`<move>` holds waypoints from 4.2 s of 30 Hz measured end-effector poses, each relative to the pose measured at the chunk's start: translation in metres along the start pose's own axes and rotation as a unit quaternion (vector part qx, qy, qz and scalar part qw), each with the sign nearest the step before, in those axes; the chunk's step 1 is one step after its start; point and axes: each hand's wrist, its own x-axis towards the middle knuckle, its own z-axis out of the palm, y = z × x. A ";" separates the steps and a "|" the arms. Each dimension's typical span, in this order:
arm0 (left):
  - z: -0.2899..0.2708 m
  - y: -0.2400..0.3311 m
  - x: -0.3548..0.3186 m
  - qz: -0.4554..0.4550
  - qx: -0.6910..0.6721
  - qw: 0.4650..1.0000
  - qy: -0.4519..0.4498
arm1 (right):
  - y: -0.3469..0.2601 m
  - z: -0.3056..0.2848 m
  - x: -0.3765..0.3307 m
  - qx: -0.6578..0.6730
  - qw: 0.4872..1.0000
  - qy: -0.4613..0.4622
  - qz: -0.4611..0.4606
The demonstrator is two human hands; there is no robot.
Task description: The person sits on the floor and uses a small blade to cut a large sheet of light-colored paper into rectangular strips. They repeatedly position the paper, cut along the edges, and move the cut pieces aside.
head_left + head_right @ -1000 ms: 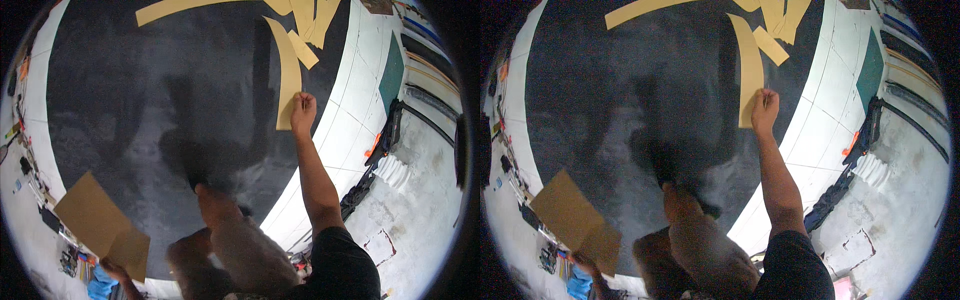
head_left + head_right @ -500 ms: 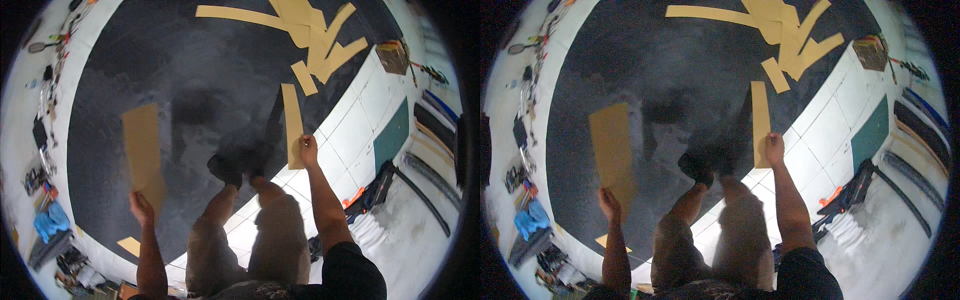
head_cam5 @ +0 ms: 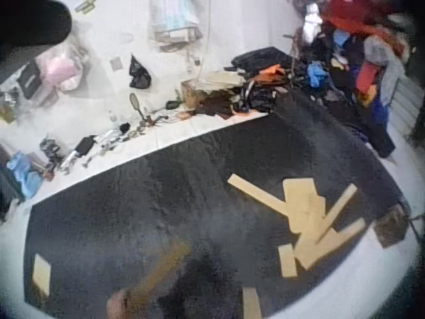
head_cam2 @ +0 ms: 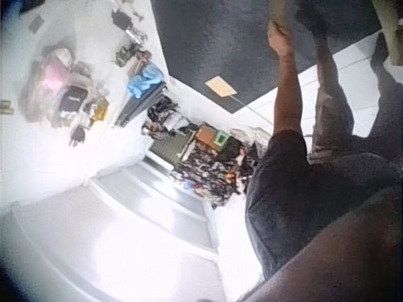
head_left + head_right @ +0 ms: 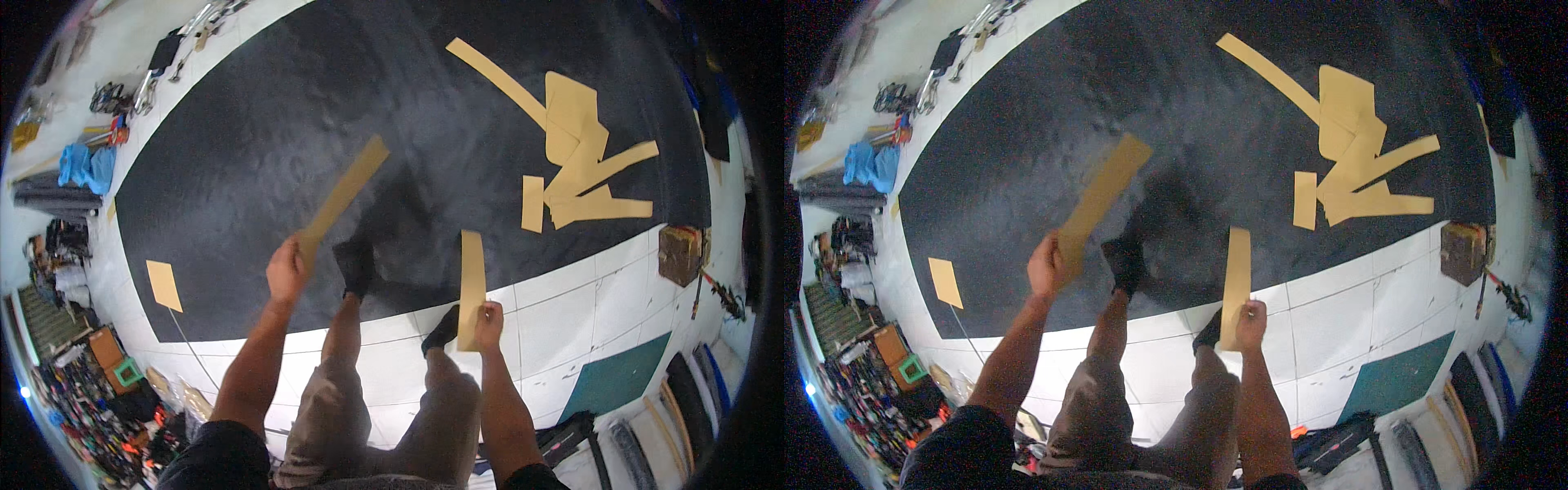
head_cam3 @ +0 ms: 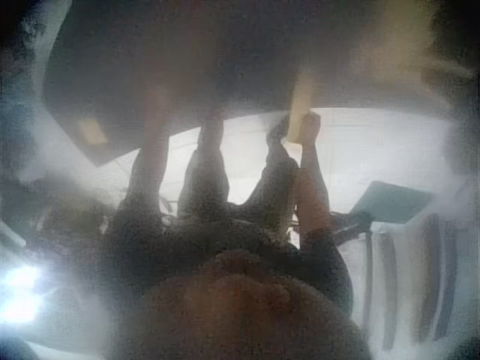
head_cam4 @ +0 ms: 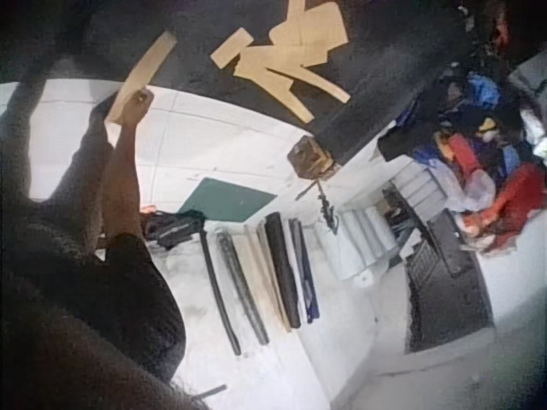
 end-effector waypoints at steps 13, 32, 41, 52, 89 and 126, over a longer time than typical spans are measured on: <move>0.221 0.033 -0.212 0.093 0.006 0.973 -0.211 | -0.027 -0.155 0.007 -0.030 0.992 0.009 -0.124; 0.003 0.084 -0.656 -0.408 -0.198 0.837 -0.308 | -0.035 -0.054 -0.155 -0.066 0.960 -0.213 -0.169; 0.042 0.140 -0.611 -0.342 -0.236 0.858 -0.301 | -0.055 -0.034 -0.133 -0.061 0.924 -0.326 -0.192; 0.186 0.119 -0.530 -0.080 -0.270 0.917 -0.284 | -0.078 0.107 -0.005 -0.101 0.798 -0.464 -0.373; 0.256 -0.203 -0.336 -0.263 -0.095 0.946 -0.164 | 0.049 0.159 0.217 -0.397 0.669 -0.270 -0.568; 0.378 -0.245 -0.242 0.092 0.064 0.990 -0.090 | 0.132 0.059 0.137 -0.481 0.631 -0.349 -0.499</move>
